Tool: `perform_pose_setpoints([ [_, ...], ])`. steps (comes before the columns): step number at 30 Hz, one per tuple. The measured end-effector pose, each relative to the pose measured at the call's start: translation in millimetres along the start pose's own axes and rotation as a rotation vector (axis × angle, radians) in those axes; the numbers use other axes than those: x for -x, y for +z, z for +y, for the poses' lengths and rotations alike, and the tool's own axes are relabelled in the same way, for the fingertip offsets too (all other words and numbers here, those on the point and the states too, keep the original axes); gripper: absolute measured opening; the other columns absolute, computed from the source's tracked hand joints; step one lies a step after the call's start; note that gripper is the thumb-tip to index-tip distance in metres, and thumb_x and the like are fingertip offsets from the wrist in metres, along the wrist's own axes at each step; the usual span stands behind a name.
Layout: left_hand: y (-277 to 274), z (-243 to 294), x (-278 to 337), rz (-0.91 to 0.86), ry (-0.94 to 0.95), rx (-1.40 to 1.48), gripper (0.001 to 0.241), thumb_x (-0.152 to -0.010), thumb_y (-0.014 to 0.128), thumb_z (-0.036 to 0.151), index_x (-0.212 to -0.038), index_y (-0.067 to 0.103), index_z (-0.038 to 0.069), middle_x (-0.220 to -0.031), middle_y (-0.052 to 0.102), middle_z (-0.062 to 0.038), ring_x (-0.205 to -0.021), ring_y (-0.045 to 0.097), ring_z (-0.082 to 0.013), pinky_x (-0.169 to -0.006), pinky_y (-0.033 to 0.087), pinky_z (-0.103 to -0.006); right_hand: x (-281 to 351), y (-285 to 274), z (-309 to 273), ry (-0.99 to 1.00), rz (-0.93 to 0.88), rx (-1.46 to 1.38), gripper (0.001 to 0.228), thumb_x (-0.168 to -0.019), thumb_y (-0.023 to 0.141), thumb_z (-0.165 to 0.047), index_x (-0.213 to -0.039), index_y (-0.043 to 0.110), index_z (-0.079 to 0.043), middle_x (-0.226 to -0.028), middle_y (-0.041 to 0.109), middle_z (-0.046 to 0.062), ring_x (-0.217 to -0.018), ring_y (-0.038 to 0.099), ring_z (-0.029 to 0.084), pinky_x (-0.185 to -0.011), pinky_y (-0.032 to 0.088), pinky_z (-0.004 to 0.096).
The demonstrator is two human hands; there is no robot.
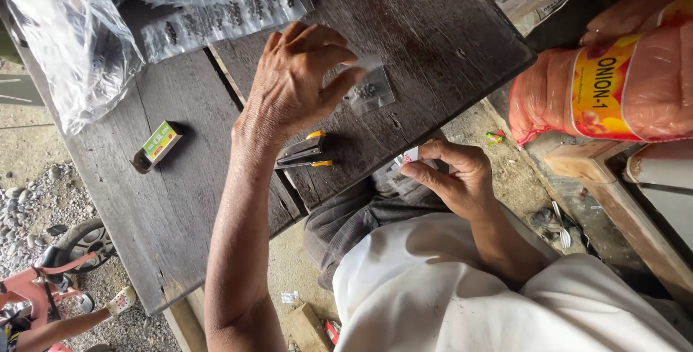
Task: Stapling small plastic packets onto a long strip for display or packaging
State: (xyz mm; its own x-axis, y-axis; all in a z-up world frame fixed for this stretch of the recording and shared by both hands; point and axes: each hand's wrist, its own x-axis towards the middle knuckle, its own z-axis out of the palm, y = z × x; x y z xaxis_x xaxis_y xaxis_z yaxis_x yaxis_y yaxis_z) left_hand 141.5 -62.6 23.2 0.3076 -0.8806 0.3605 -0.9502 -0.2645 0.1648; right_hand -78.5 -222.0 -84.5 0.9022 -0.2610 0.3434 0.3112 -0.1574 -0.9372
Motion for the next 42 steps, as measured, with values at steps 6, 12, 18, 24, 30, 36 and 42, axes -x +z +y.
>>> perform_pose_setpoints([
  [6, 4, 4, 7, -0.048, -0.054, -0.003, 0.024, -0.100, 0.074, 0.038, -0.096, 0.074, 0.014, -0.102, 0.070, -0.004, -0.091, 0.062, -0.0222, -0.081, 0.046, -0.0416, 0, 0, 0, 0.020, 0.006, -0.001, 0.009, -0.092, 0.076, -0.009, -0.093, 0.071, -0.003, -0.087, 0.075, 0.005, -0.078, 0.068, 0.012, -0.076, 0.053, 0.023],
  [12, -31, 63, 11, 0.063, -0.098, -0.047, 0.009, -0.103, 0.072, 0.010, -0.112, 0.069, 0.007, -0.092, 0.077, -0.007, -0.073, 0.069, -0.0184, -0.063, 0.050, -0.0358, -4, 0, -16, -0.167, 0.022, -0.011, 0.006, -0.097, 0.069, -0.006, -0.101, 0.066, -0.003, -0.104, 0.072, 0.019, -0.095, 0.073, 0.026, -0.090, 0.059, 0.033],
  [18, -34, 123, 18, 0.106, -0.323, 0.148, 0.016, -0.100, 0.058, 0.004, -0.110, 0.048, 0.012, -0.070, 0.059, 0.000, -0.057, 0.061, -0.0206, -0.061, 0.049, -0.0398, 6, 3, -13, -0.295, -0.066, 0.293, 0.010, -0.099, 0.072, -0.020, -0.106, 0.075, -0.014, -0.150, 0.052, 0.021, -0.111, 0.065, 0.024, -0.087, 0.051, 0.035],
  [24, -32, 128, 28, 0.064, -0.389, 0.229, 0.024, -0.089, 0.058, 0.003, -0.111, 0.050, 0.010, -0.077, 0.066, -0.005, -0.060, 0.065, -0.0292, -0.059, 0.050, -0.0427, 5, 7, -7, -0.410, -0.002, 0.395, 0.014, -0.099, 0.073, -0.016, -0.112, 0.076, -0.011, -0.144, 0.059, 0.020, -0.115, 0.060, 0.030, -0.088, 0.052, 0.037],
  [30, -43, 131, 32, -0.048, -0.405, 0.476, 0.021, -0.100, 0.059, 0.026, -0.109, 0.046, 0.013, -0.078, 0.071, -0.006, -0.070, 0.071, -0.0289, -0.062, 0.050, -0.0389, 5, 16, -11, -0.305, 0.036, 0.131, 0.011, -0.098, 0.067, -0.007, -0.102, 0.067, 0.003, -0.115, 0.070, 0.019, -0.105, 0.068, 0.033, -0.096, 0.055, 0.042],
  [36, -37, 117, 55, 0.090, -0.233, 0.559, 0.014, -0.104, 0.063, 0.019, -0.114, 0.064, 0.009, -0.094, 0.065, -0.005, -0.085, 0.064, -0.0210, -0.083, 0.048, -0.0328, 9, 14, 4, -0.026, 0.128, -0.231, 0.004, -0.092, 0.071, -0.005, -0.095, 0.070, -0.001, -0.110, 0.072, 0.018, -0.101, 0.071, 0.023, -0.094, 0.057, 0.033],
  [42, -15, 112, 79, 0.170, -0.289, 0.534, 0.033, -0.094, 0.076, 0.026, -0.123, 0.070, 0.013, -0.112, 0.065, -0.010, -0.104, 0.069, -0.0222, -0.090, 0.057, -0.0316, 11, 15, 6, 0.004, 0.053, -0.355, 0.008, -0.090, 0.074, -0.003, -0.098, 0.074, -0.003, -0.110, 0.073, 0.015, -0.103, 0.069, 0.023, -0.090, 0.060, 0.033],
])
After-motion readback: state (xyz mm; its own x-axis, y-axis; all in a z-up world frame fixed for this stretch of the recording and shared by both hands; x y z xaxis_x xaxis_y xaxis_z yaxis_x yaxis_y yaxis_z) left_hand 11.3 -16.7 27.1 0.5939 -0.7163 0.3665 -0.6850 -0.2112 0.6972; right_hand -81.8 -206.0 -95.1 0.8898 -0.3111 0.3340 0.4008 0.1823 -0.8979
